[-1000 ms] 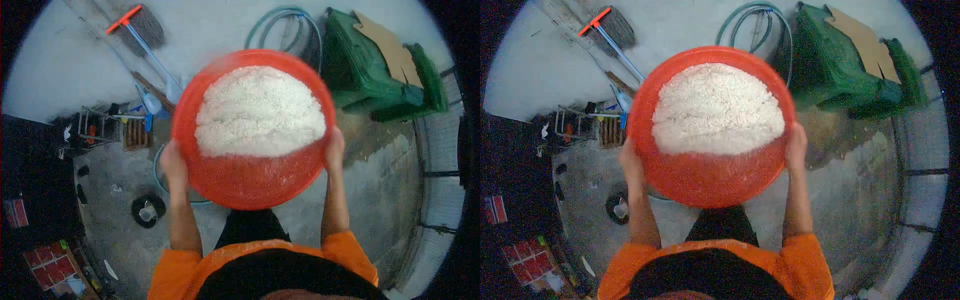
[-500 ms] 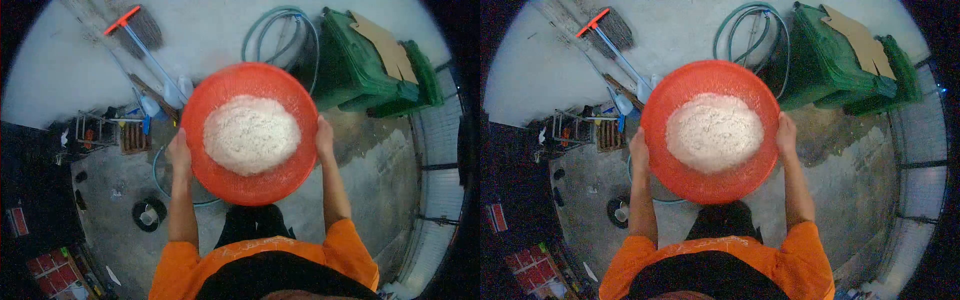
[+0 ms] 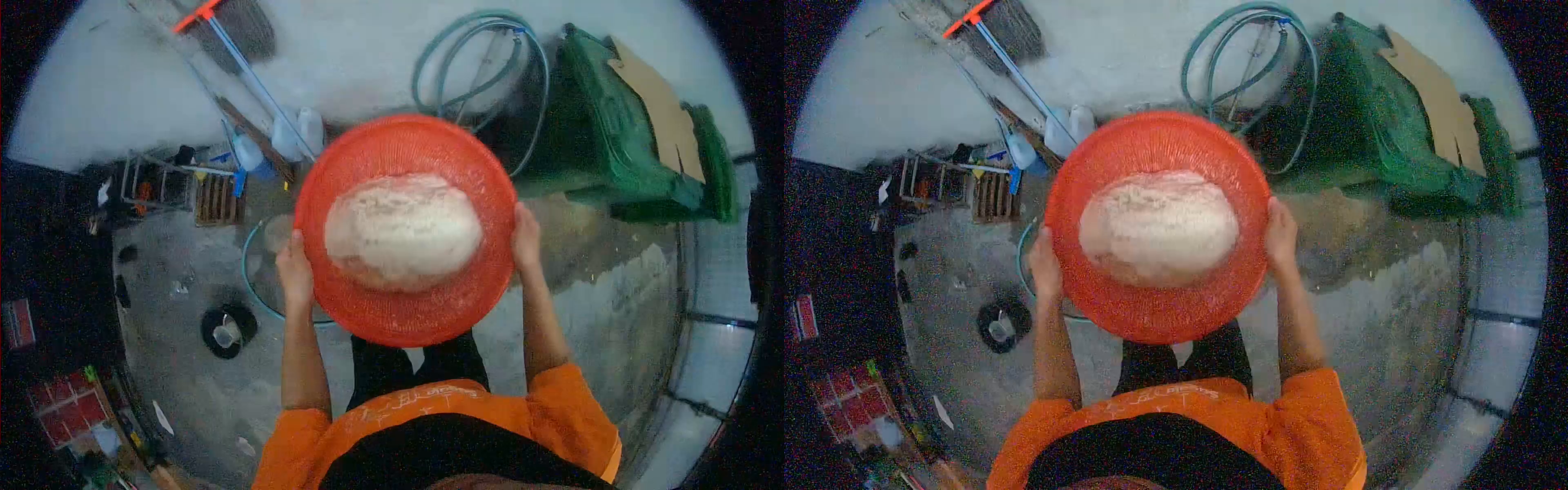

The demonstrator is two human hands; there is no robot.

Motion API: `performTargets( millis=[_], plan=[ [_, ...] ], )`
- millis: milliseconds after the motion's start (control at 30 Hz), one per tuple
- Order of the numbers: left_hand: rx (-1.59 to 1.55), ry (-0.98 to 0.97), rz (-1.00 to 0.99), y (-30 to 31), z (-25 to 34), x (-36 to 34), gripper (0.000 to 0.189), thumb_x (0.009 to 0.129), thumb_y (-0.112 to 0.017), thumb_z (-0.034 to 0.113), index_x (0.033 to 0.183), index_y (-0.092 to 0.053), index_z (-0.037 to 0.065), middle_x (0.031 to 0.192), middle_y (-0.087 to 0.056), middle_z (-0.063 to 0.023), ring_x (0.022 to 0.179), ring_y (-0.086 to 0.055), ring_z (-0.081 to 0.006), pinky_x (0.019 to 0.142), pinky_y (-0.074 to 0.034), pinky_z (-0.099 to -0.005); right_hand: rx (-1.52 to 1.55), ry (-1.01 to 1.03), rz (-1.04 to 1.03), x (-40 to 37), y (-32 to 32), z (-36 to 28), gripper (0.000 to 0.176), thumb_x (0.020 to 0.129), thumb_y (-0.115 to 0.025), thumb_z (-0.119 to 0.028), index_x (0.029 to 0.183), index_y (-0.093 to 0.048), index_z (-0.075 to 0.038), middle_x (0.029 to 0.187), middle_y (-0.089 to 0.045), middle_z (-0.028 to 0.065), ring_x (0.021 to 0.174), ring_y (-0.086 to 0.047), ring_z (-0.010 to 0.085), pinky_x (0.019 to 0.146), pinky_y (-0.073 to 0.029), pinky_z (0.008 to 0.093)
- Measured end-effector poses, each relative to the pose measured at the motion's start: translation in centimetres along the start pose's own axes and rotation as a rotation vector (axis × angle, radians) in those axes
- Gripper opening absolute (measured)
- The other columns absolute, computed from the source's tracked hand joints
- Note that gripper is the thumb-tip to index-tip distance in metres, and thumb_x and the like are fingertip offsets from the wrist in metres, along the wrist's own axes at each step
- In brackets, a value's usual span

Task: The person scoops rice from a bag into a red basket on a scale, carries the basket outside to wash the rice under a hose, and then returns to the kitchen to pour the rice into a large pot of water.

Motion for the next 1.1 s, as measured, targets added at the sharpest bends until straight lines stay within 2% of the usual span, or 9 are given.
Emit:
performTargets(
  millis=[100, 267, 333, 467, 567, 767, 867, 933, 1100],
  plan=[
    [0.052, 0.133, 0.086, 0.1, -0.8, 2.7, 0.039, 0.092, -0.042, 0.03, 0.095, -0.057, -0.006, 0.09, -0.06, -0.0105, 0.079, -0.052, -0.0171, 0.073, -0.041, -0.0315, 0.119, -0.234, -0.207, 4.3, -3.1, -1.2, 0.041, 0.092, -0.036, -0.029, 0.095, -0.058, 0.005, 0.094, -0.06, 0.0205, 0.09, -0.057, 0.0283, 0.08, -0.041, 0.0342],
    [0.254, 0.332, 0.139, 0.6, -9.4, 4.8, 0.044, 0.089, -0.046, 0.032, 0.091, -0.057, -0.01, 0.085, -0.06, -0.0181, 0.073, -0.053, -0.0242, 0.07, -0.042, -0.0336, -0.174, -0.141, -0.354, 8.0, -8.6, 5.4, 0.041, 0.091, -0.035, -0.036, 0.099, -0.056, -0.001, 0.09, -0.059, 0.0227, 0.091, -0.055, 0.0376, 0.081, -0.04, 0.0414],
    [0.732, 0.396, -0.053, 1.5, -14.3, 4.3, 0.042, 0.086, -0.052, 0.033, 0.091, -0.057, -0.009, 0.083, -0.059, -0.0241, 0.073, -0.056, -0.0302, 0.067, -0.043, -0.0364, -0.104, -0.154, -0.601, 7.8, -10.5, 9.6, 0.041, 0.089, -0.038, -0.038, 0.102, -0.052, -0.002, 0.089, -0.058, 0.0238, 0.088, -0.055, 0.0407, 0.077, -0.041, 0.0453],
    [0.631, 0.282, 0.008, 0.4, -19.4, 2.8, 0.037, 0.082, -0.056, 0.03, 0.088, -0.057, -0.006, 0.08, -0.059, -0.0248, 0.074, -0.058, -0.0329, 0.066, -0.044, -0.0385, -0.277, -0.327, -0.762, 7.0, -12.9, 11.8, 0.044, 0.088, -0.038, -0.039, 0.104, -0.051, 0.0, 0.098, -0.056, 0.0242, 0.095, -0.052, 0.0391, 0.081, -0.04, 0.0429],
    [0.962, 0.364, -0.046, 1.4, -23.0, 2.7, 0.032, 0.079, -0.059, 0.027, 0.087, -0.057, -0.003, 0.081, -0.06, -0.0233, 0.078, -0.059, -0.0352, 0.068, -0.045, -0.0408, -0.407, -0.256, -0.81, 5.6, -14.2, 14.0, 0.044, 0.087, -0.04, -0.04, 0.108, -0.049, -0.002, 0.1, -0.056, 0.0245, 0.094, -0.053, 0.0398, 0.081, -0.04, 0.0442],
    [0.618, 0.44, -0.106, 1.6, -30.2, 0.6, 0.038, 0.078, -0.056, 0.033, 0.094, -0.056, -0.002, 0.087, -0.06, -0.0234, 0.082, -0.057, -0.0397, 0.07, -0.045, -0.0454, -0.343, -0.449, -1.053, 5.4, -16.1, 15.4, 0.05, 0.084, -0.044, -0.044, 0.112, -0.044, -0.003, 0.105, -0.054, 0.0257, 0.1, -0.051, 0.0406, 0.084, -0.04, 0.0446],
    [0.99, 0.594, -0.14, 1.9, -32.8, -1.0, 0.039, 0.08, -0.053, 0.035, 0.096, -0.055, -0.001, 0.09, -0.06, -0.0224, 0.083, -0.057, -0.0392, 0.073, -0.044, -0.0462, -0.352, -0.407, -1.068, 5.0, -16.8, 17.2, 0.053, 0.083, -0.046, -0.045, 0.114, -0.042, -0.002, 0.106, -0.054, 0.0249, 0.101, -0.051, 0.0397, 0.085, -0.041, 0.0429],
    [0.926, 0.406, -0.017, 3.5, -36.8, -2.0, 0.039, 0.081, -0.051, 0.034, 0.099, -0.055, 0.0, 0.093, -0.059, -0.0221, 0.086, -0.056, -0.0397, 0.076, -0.043, -0.0474, -0.261, -0.471, -1.098, 4.8, -17.3, 19.1, 0.055, 0.083, -0.047, -0.045, 0.113, -0.041, 0.001, 0.106, -0.054, 0.0249, 0.101, -0.052, 0.0388, 0.085, -0.041, 0.0423],
    [1.02, 0.516, -0.128, 0.7, -30.8, 0.3, 0.042, 0.083, -0.047, 0.035, 0.104, -0.053, -0.001, 0.099, -0.057, -0.0246, 0.092, -0.054, -0.0421, 0.079, -0.042, -0.0485, -0.19, -0.422, -1.172, 7.7, -16.2, 13.5, 0.053, 0.082, -0.048, -0.045, 0.111, -0.045, 0.0, 0.106, -0.054, 0.0242, 0.099, -0.052, 0.0382, 0.086, -0.04, 0.0421]
  ],
)
Point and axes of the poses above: each hand's wrist, its own x-axis towards the middle knuckle, its own y-axis out of the back of the hand, z = x × y, the point moved 2 cm from there along x, towards the middle knuckle
